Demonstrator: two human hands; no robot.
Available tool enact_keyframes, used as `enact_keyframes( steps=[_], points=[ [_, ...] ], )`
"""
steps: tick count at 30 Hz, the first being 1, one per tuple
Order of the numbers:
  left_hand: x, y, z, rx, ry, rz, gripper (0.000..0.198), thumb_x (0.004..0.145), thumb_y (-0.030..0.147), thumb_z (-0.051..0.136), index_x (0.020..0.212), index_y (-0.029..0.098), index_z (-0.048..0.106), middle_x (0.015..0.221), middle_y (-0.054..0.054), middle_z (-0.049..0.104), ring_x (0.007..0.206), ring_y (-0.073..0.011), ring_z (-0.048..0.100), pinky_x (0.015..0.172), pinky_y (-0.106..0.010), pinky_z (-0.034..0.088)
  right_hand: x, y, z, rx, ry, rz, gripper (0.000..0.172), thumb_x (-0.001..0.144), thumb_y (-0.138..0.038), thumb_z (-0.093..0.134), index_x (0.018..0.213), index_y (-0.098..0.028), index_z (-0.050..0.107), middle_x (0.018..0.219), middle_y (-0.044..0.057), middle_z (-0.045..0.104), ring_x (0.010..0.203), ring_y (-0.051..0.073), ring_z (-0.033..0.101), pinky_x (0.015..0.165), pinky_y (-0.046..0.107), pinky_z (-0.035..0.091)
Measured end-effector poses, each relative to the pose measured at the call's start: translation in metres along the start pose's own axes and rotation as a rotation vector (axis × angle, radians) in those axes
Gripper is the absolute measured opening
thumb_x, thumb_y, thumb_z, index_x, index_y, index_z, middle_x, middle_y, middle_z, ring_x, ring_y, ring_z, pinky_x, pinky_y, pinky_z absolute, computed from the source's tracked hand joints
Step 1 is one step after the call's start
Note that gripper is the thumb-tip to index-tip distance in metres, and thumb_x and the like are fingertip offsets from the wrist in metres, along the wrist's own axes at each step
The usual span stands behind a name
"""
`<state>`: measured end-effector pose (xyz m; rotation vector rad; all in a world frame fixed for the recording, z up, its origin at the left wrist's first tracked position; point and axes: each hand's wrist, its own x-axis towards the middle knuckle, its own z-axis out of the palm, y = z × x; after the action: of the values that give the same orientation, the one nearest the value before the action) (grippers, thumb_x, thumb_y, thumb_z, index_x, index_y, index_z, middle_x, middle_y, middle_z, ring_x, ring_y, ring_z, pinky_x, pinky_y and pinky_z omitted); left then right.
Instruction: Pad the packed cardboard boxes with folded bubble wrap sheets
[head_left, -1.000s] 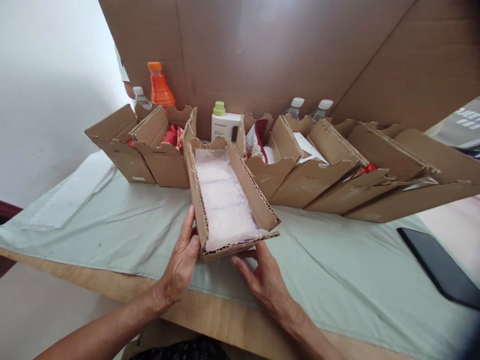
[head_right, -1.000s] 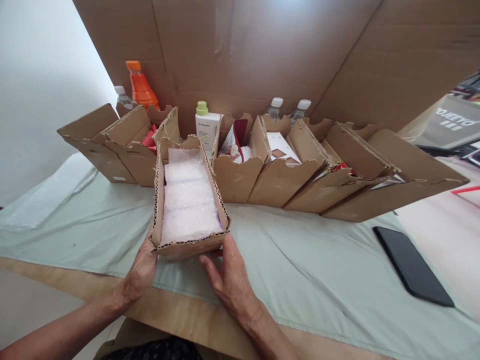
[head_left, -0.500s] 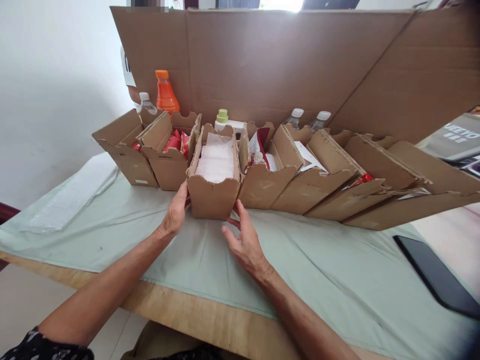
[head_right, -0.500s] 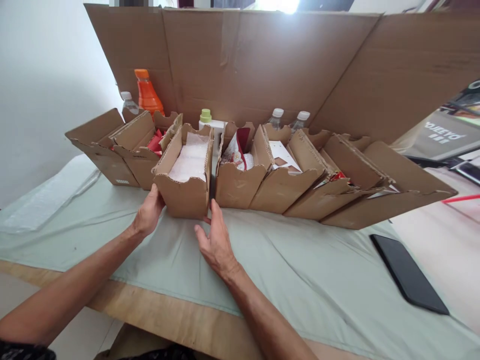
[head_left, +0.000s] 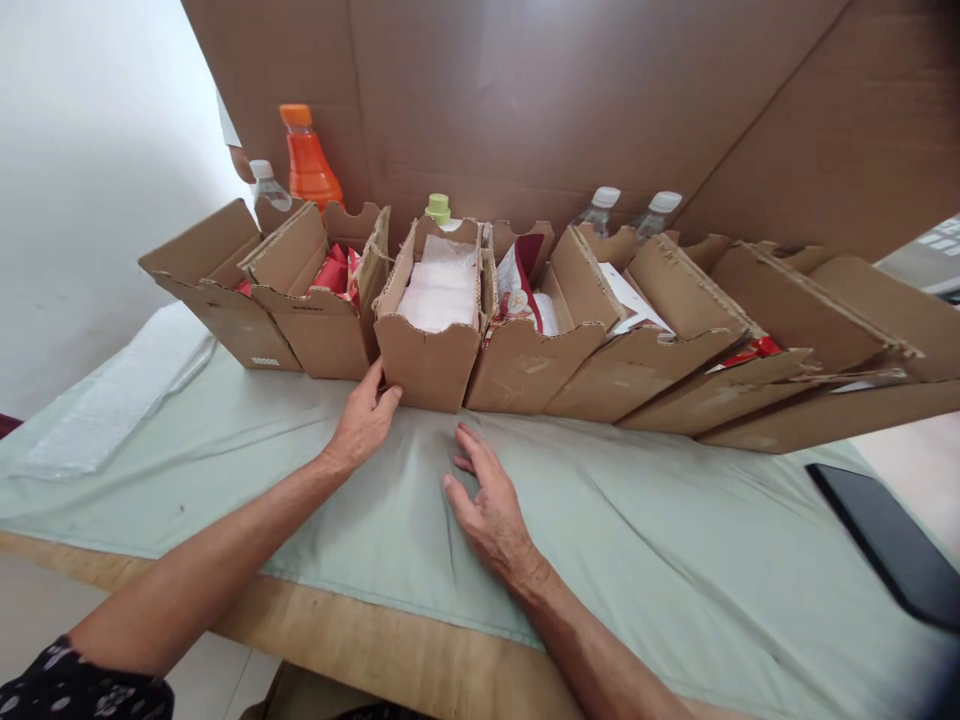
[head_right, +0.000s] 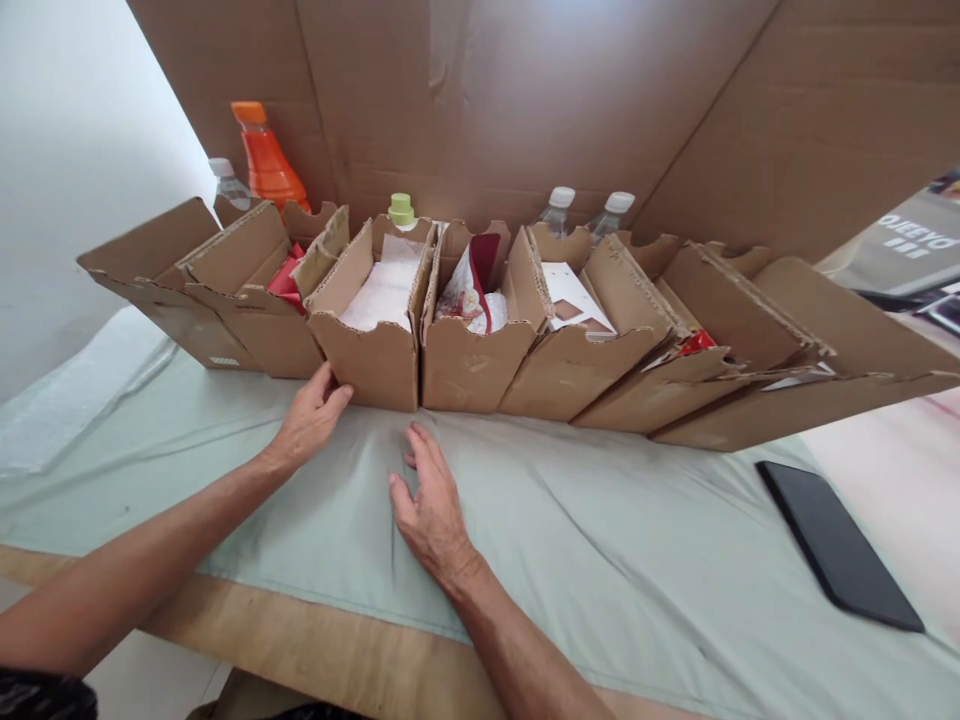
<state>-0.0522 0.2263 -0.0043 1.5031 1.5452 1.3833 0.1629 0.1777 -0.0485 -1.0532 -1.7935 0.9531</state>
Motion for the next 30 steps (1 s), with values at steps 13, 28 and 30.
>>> enact_keyframes(
  steps=[13,28,30],
  points=[
    [0.007,-0.033,0.017,0.087,0.042,-0.013,0.059,0.093,0.032,0.053,0.149,0.013,0.049,0.144,-0.020,0.065,0.132,-0.0301,0.065,0.117,-0.051,0.048,0.003,-0.003,-0.005,-0.129,-0.030,-0.100,0.040,0.093,-0.017,0.057,0.131,-0.022,0.068,0.144,0.014,0.067,0.132,0.027,0.064,0.113,0.051,0.054],
    [-0.127,-0.003,-0.056,0.597,-0.492,0.389,0.050,0.097,0.036,0.065,0.146,0.034,0.062,0.164,-0.011,0.051,0.153,-0.0369,0.045,0.123,-0.062,0.040,0.009,-0.011,-0.001,-0.168,-0.118,-0.256,0.025,0.094,-0.015,0.057,0.098,-0.025,0.080,0.109,0.008,0.081,0.116,0.029,0.069,0.102,0.053,0.058],
    [-0.101,0.016,-0.080,0.562,-0.264,0.431,0.041,0.097,0.035,0.065,0.138,0.035,0.068,0.157,-0.009,0.058,0.151,-0.0362,0.047,0.121,-0.061,0.043,0.010,-0.011,-0.002,-0.160,-0.123,-0.241,0.025,0.095,-0.016,0.057,0.097,-0.026,0.080,0.108,0.008,0.081,0.115,0.029,0.069,0.101,0.053,0.058]
  ],
)
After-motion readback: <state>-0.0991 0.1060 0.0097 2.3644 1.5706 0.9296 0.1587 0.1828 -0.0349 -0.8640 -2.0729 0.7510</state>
